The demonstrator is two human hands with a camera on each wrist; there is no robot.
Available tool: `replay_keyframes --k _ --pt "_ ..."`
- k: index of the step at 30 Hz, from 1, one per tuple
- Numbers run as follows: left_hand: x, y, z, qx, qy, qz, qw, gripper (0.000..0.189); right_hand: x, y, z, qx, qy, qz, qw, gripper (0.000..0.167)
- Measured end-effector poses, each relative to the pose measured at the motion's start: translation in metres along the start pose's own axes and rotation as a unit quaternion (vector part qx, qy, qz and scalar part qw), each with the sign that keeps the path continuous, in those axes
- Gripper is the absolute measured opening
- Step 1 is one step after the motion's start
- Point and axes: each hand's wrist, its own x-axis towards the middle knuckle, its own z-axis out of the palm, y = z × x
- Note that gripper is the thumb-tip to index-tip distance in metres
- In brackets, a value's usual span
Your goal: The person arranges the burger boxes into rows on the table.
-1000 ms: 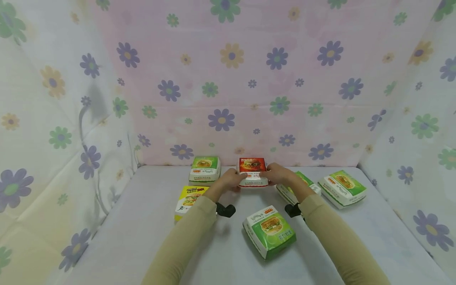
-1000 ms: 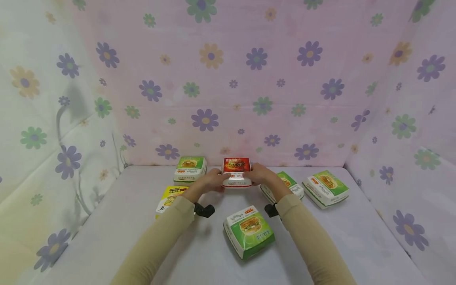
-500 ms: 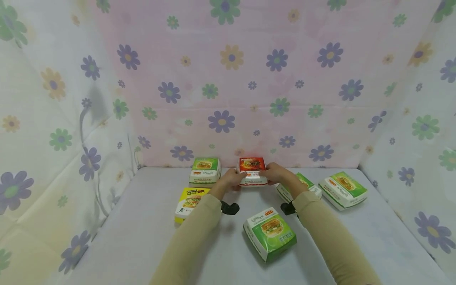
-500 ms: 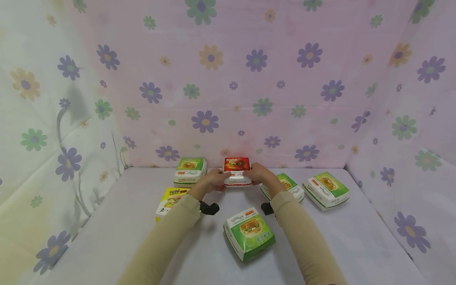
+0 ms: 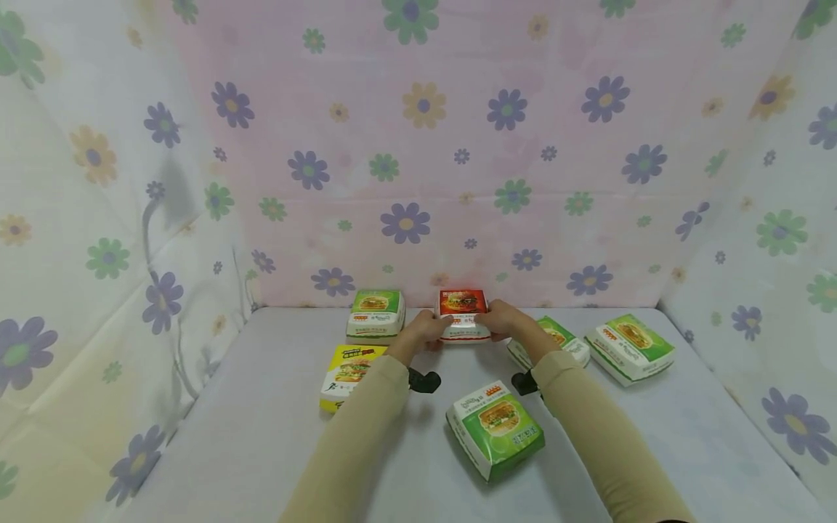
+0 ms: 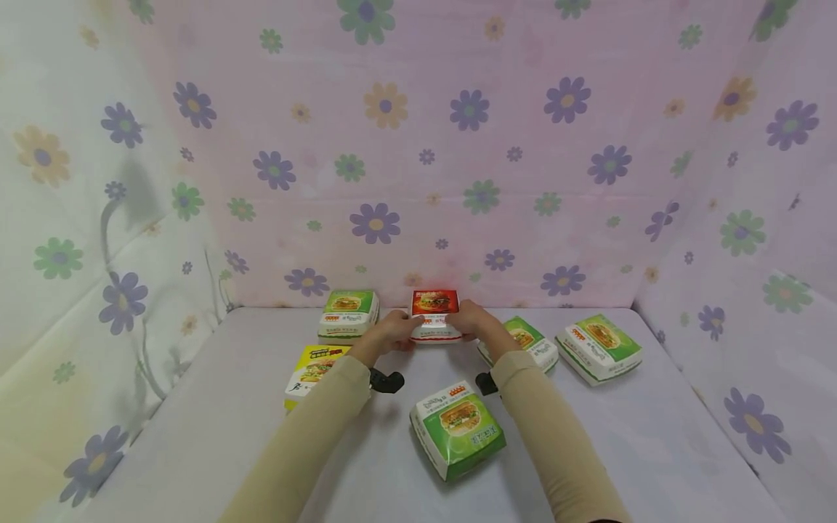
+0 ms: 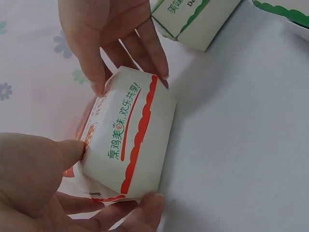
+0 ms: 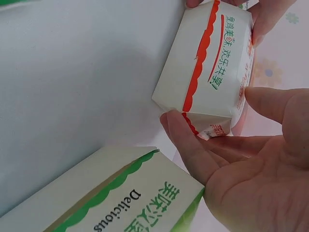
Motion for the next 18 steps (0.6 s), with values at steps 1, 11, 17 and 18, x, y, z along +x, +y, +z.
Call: replay_keyframes --k 1,11,17,18 --pt "0.0 0.0 0.0 0.004 0.002 0.0 1.0 0.043 -0.001 0.0 0.001 0.0 0.001 0.0 1.0 0.046" --pt "0.004 -0.002 -0.001 0.022 0.013 -0.007 0.9997 0.045 -0.003 -0.002 0.002 0.004 0.003 -0.005 1.0 0.045" --pt "0.001 -0.001 -0.006 0.063 0.017 -0.01 0.9978 0.066 -0.012 -0.008 -0.003 -0.01 0.006 0.008 0.9999 0.055" --pt "0.0 0.0 -0.007 0.069 0.017 -0.01 0.9975 0.068 -0.015 -0.009 -0.004 -0.014 0.007 0.008 0.9999 0.058"
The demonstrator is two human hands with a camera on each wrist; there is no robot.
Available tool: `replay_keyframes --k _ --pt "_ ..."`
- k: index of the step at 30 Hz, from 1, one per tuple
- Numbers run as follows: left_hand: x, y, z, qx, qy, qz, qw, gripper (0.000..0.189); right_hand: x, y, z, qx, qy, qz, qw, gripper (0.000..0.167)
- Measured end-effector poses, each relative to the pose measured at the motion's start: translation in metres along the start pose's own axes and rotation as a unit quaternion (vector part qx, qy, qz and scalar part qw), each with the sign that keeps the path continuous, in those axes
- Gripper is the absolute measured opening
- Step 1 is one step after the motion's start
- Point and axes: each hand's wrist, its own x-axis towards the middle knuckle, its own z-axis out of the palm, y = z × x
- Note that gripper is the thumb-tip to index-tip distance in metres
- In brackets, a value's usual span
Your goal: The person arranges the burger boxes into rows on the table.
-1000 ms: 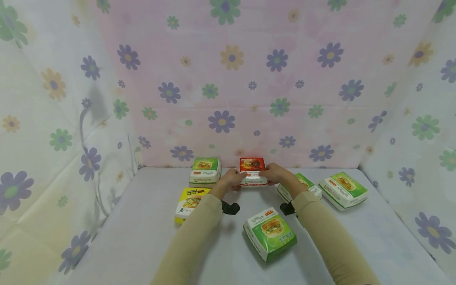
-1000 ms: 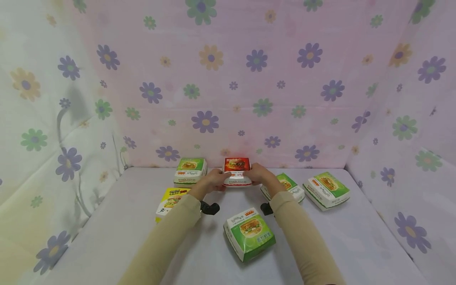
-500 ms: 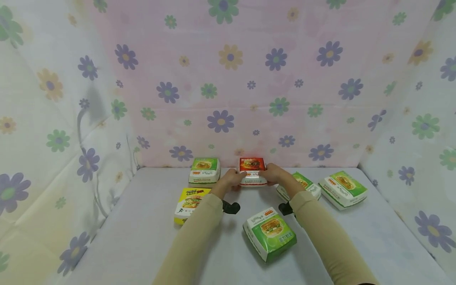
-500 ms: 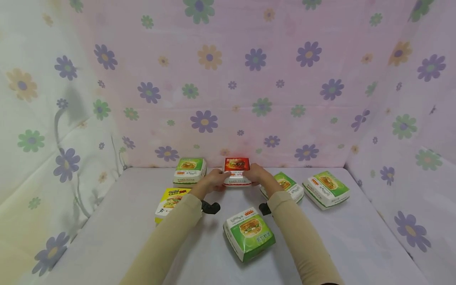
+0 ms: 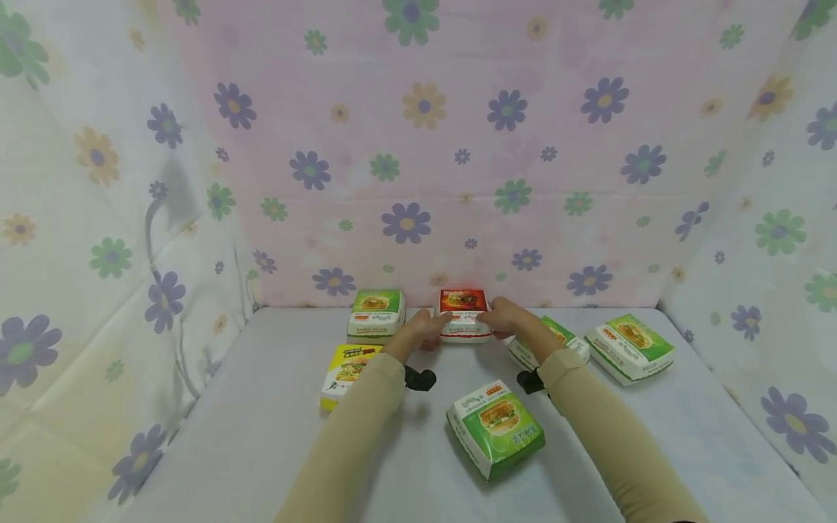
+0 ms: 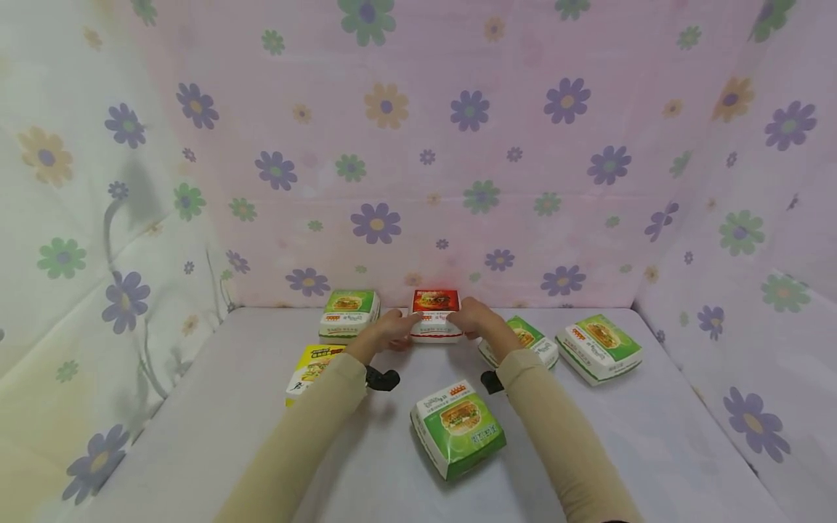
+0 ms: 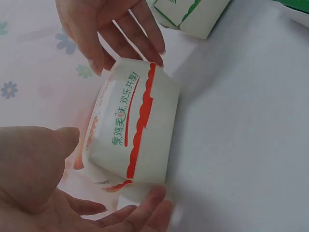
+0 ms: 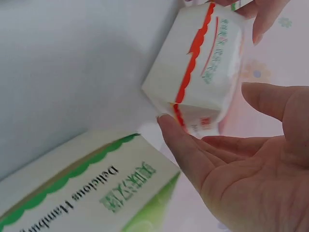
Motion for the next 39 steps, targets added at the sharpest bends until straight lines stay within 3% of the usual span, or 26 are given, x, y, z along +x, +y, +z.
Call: replay_keyframes --k 5,12,19,23,28,34,39 --pt "-0.009 0.007 -0.008 0.032 -0.017 0.011 0.9993 0.073 -0.013 -0.001 -0.005 -0.051 0.003 -0.024 0.9984 0.065" --pt "-0.027 0.021 -0.026 0.081 -0.041 0.051 0.9946 0.084 -0.041 -0.003 -0.009 -0.136 0.015 -0.091 0.9864 0.063" --pt "-0.052 0.024 -0.034 0.176 -0.035 0.115 0.9771 0.09 -0.067 0.002 -0.014 -0.153 0.009 -0.141 0.9781 0.059" --pt "-0.069 0.018 -0.034 0.186 -0.045 0.163 0.9679 0.086 -0.084 0.011 -0.013 -0.159 -0.001 -0.159 0.9744 0.056" --pt "-0.08 0.006 -0.03 0.177 -0.089 0.222 0.9547 0.078 -0.109 0.029 -0.01 -0.153 -0.002 -0.165 0.9743 0.053" --pt "-0.094 -0.011 -0.021 0.204 -0.133 0.249 0.9376 0.074 -0.129 0.061 -0.003 -0.11 -0.021 -0.166 0.9798 0.055" --pt "-0.104 -0.028 -0.011 0.203 -0.165 0.247 0.9329 0.068 -0.144 0.086 0.002 -0.061 -0.065 -0.155 0.9839 0.062"
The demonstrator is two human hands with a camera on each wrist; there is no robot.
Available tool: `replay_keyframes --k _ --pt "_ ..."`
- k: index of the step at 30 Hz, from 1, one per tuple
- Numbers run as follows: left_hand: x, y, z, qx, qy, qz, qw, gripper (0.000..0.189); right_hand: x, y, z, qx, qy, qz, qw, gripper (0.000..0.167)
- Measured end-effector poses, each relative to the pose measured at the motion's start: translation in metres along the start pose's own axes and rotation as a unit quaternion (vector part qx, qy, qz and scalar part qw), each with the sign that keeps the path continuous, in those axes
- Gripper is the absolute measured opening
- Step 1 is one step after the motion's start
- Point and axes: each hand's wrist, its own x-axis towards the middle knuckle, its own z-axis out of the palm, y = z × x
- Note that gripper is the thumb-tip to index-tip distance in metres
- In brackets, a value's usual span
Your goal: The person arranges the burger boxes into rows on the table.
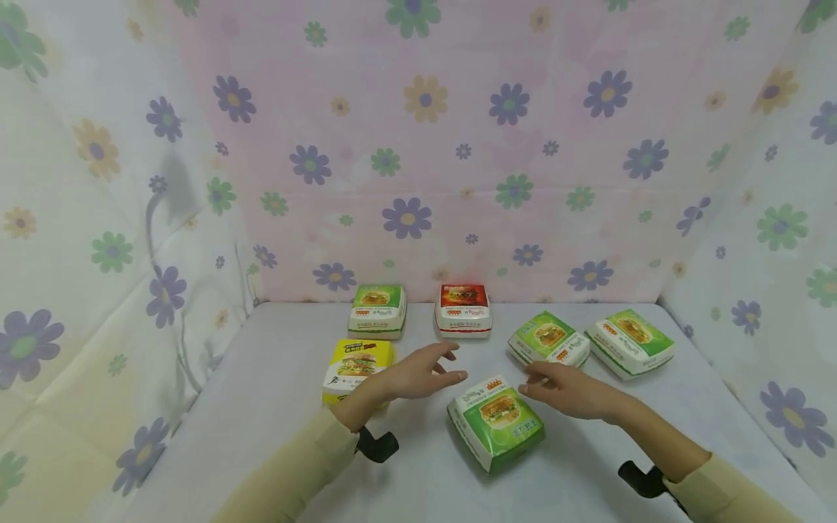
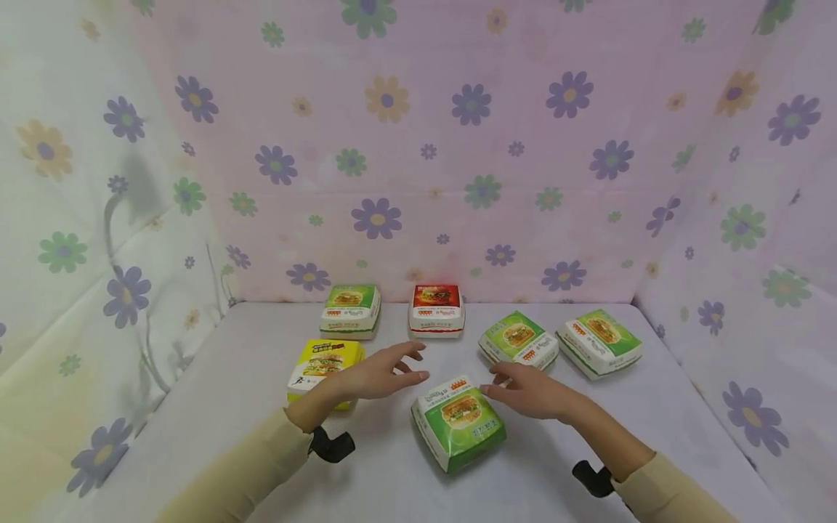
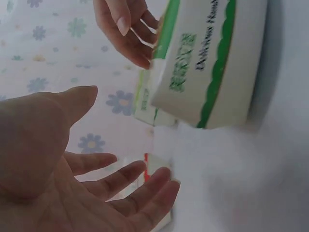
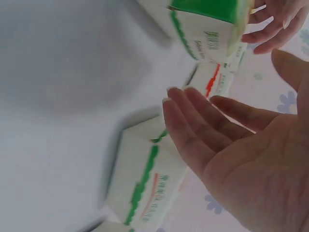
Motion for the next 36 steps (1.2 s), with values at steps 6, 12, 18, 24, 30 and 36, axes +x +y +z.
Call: replay_keyframes --k 6,12,18,24,30,36 --pt "-0.006 -0.007 0.016 -0.023 -0.03 -0.01 0.9992 0.062 -0.013 0.013 0.008 0.048 -0.048 0.013 0.9976 0.064" --pt "-0.009 -0.013 0.026 -0.04 -0.048 -0.015 0.9979 0.057 -0.017 0.022 0.019 0.06 -0.065 0.019 0.9959 0.067" --pt "-0.01 -0.016 0.03 -0.066 -0.062 -0.025 0.9956 0.054 -0.015 0.026 0.025 0.057 -0.072 0.004 0.9958 0.071" --pt "-0.011 -0.02 0.033 -0.082 -0.075 -0.025 0.9936 0.047 -0.015 0.026 0.026 0.059 -0.074 0.009 0.9954 0.067" --pt "-0.011 -0.025 0.036 -0.101 -0.084 -0.028 0.9909 0.047 -0.015 0.027 0.027 0.062 -0.072 0.018 0.9953 0.064" --pt "-0.012 -0.026 0.037 -0.111 -0.086 -0.032 0.9896 0.045 -0.015 0.026 0.026 0.06 -0.071 0.029 0.9953 0.065"
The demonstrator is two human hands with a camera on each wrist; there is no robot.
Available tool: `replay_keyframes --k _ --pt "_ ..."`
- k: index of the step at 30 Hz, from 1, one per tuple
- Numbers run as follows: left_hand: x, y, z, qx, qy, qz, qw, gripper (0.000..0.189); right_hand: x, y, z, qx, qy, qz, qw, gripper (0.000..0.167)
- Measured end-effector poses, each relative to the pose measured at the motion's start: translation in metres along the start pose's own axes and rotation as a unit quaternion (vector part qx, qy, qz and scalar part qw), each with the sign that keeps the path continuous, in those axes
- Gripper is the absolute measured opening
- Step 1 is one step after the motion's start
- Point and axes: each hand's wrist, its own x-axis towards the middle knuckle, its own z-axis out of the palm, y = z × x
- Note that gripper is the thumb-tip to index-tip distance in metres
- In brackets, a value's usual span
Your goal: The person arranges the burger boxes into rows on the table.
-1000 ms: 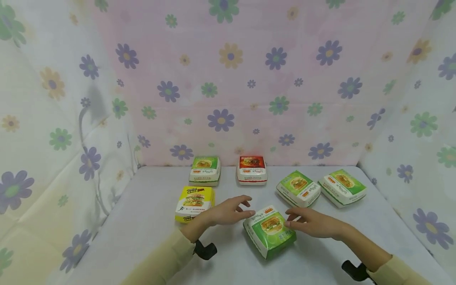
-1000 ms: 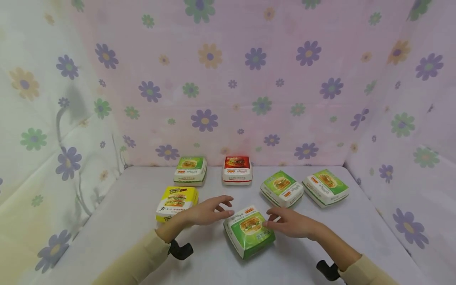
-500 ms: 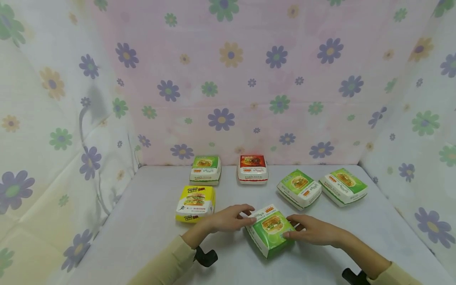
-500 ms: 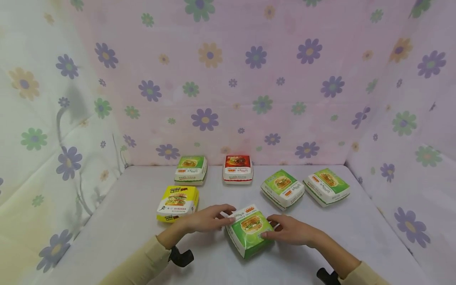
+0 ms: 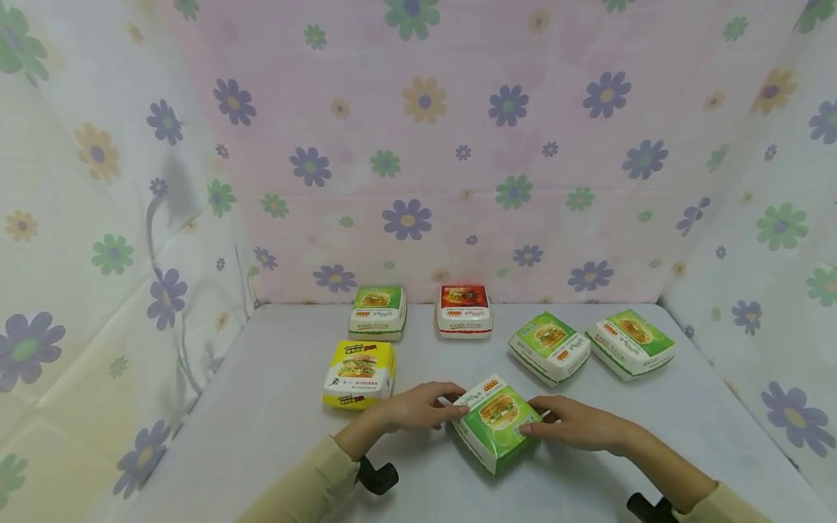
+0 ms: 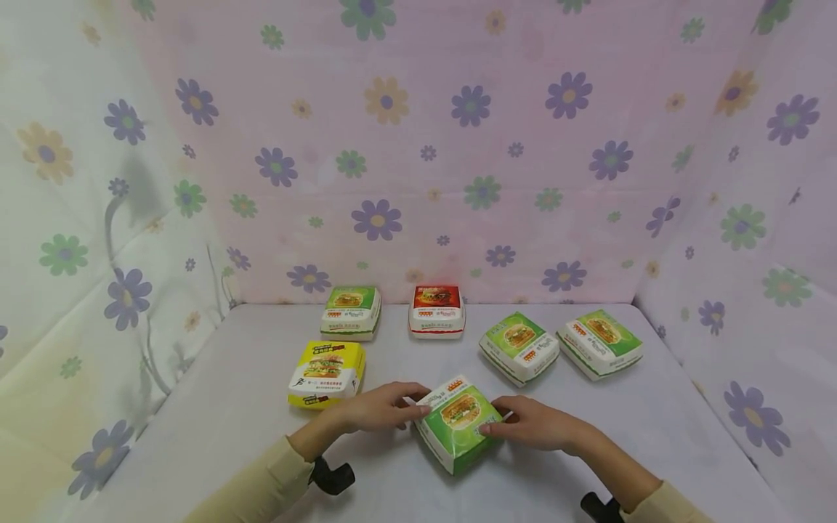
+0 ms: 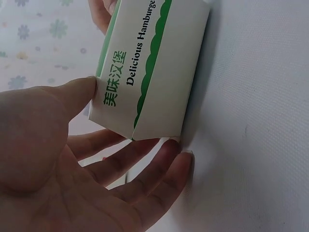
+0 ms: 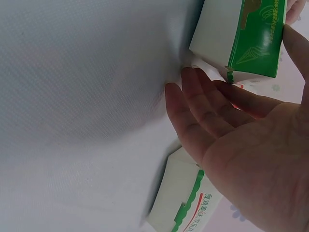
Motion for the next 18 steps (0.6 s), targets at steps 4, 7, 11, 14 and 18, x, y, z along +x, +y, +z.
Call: replay_keyframes --k 4,7,11,14,18 --pt "-0.001 0.002 0.002 0.007 0.002 0.002 1.0 0.044 0.0 -0.002 -0.001 -0.001 0.0 0.009 1.0 0.067" --pt "-0.003 0.003 0.004 0.016 0.006 0.002 0.9998 0.043 0.001 -0.003 -0.003 0.006 0.003 0.008 0.9999 0.066" --pt "-0.005 0.007 0.007 0.012 0.018 -0.005 0.9998 0.04 0.003 -0.002 -0.004 0.029 0.008 0.005 0.9995 0.065" --pt "-0.007 0.008 0.01 0.011 0.032 -0.009 0.9994 0.038 0.007 -0.003 -0.004 0.057 0.011 0.003 0.9983 0.066" --pt "-0.01 0.01 0.015 0.014 0.051 -0.026 0.9983 0.036 0.014 -0.006 -0.001 0.081 0.034 -0.008 0.9961 0.065"
